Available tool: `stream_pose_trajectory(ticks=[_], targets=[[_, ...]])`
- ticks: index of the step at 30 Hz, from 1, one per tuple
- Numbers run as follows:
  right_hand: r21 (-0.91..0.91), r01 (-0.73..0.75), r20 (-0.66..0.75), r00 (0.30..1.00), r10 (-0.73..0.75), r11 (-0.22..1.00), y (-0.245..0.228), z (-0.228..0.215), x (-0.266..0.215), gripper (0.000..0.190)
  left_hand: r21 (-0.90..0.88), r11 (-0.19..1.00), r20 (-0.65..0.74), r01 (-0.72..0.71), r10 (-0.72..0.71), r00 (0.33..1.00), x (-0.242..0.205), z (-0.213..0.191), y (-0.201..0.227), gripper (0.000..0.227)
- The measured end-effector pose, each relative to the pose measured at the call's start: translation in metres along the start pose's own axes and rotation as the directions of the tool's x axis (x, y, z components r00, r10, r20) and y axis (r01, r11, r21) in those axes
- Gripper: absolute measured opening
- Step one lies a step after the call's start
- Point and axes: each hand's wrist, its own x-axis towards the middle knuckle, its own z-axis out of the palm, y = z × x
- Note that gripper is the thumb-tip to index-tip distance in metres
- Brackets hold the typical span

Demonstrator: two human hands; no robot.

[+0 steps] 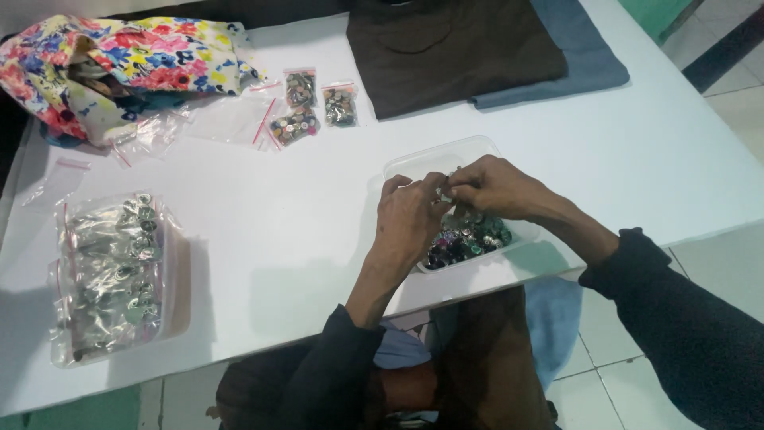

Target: Sorting small buttons from a tray and placing them into small plastic bags

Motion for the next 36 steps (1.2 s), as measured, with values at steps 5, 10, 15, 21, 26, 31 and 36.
stream_pose_trajectory(ticks=[5, 10, 15, 21, 26, 31, 36], targets=[[-0.030, -0.004, -0.027, 1.000, 0.004, 1.000, -0.007, 0.010, -0.001, 0.026, 0.126, 0.992, -0.025, 0.018, -0.015, 1.000, 0.002, 0.004, 0.003, 0.022], [-0.037, 0.017, -0.025, 1.000, -0.018, 0.999, -0.007, 0.012, -0.007, 0.030, 0.211, 0.977, 0.001, 0.000, 0.000, 1.000, 0.003, 0.013, -0.007, 0.015], [0.215, -0.013, 0.082, 0.997, -0.005, 0.976, -0.002, 0.007, -0.003, 0.032, 0.114, 0.993, -0.017, 0.041, -0.039, 0.999, 0.002, 0.005, -0.002, 0.020], [-0.360, 0.137, 0.006, 0.990, -0.144, 0.923, -0.009, -0.001, -0.009, 0.034, -0.036, 0.998, -0.152, 0.045, -0.050, 0.987, -0.003, 0.003, 0.006, 0.014], [-0.676, 0.245, 0.034, 0.953, -0.302, 0.695, 0.033, 0.016, 0.023, 0.028, -0.027, 0.999, -0.204, 0.028, -0.033, 0.979, 0.001, 0.010, 0.004, 0.017], [-0.724, 0.286, 0.039, 0.925, -0.377, 0.628, 0.058, 0.031, 0.055, 0.020, -0.062, 0.995, -0.180, 0.078, -0.088, 0.980, -0.003, 0.007, 0.004, 0.022], [-0.708, 0.330, 0.051, 0.906, -0.421, 0.625, 0.041, 0.020, 0.040, 0.018, -0.045, 0.999, -0.191, 0.032, -0.040, 0.981, -0.004, 0.015, -0.008, 0.018]])
